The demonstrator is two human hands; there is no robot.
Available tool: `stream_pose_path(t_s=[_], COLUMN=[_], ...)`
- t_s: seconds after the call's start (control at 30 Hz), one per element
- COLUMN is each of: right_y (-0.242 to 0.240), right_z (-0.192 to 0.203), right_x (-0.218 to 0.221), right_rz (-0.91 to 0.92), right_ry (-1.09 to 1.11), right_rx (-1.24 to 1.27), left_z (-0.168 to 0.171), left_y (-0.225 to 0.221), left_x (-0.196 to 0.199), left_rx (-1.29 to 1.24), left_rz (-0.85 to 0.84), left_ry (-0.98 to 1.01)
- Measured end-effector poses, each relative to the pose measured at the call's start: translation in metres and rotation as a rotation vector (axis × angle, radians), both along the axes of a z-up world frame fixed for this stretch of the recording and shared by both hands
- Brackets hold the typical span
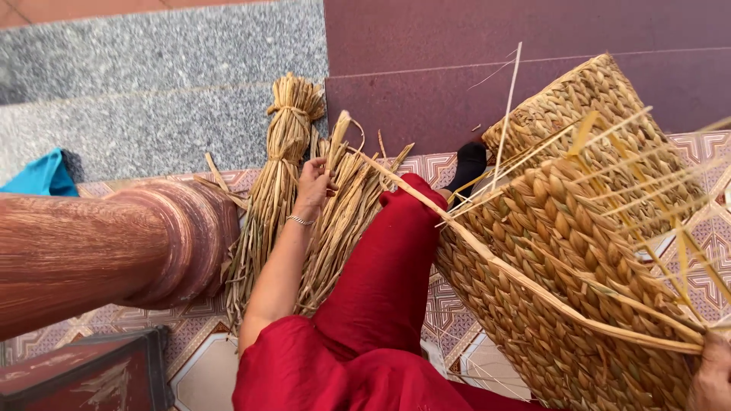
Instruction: The person weaves dried plant fibers around a metal basket frame by hand to make a woven basket.
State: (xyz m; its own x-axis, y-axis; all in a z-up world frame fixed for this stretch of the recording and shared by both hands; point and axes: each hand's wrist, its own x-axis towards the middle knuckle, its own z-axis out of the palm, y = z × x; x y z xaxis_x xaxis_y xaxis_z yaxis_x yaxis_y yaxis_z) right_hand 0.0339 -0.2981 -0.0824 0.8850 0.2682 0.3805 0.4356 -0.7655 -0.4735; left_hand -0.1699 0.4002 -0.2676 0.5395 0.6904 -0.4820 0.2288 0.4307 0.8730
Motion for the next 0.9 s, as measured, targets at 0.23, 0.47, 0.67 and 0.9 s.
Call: stream_pose_path(t_s=[0.23,0.47,0.67,0.9], right_y=[0.092,0.125,0.128,0.122], right_z=[0.066,0.101,0.109,0.095], right_x=[-0.027,-0.039,-0.055,-0.064], right_rz=[-0.078,-0.118,-0.085,-0.038], right_ry=[-0.494,-0.213,-0.328,-0.338], right_rx=[-0.335,0.125,0.069,0.014], left_z=[0.169,0.303,0.315,0.283], left_y=[-0.056,-0.211,-0.309,-0.355], left_x=[0.034,0.104,0.142,0.168], left_rx=[0.421,1.391,1.636,1.478], left_rz=[-0.428,-0.9,-0.936,-0.948], left_ry=[-0.255,-0.741,-0.586,-0.829])
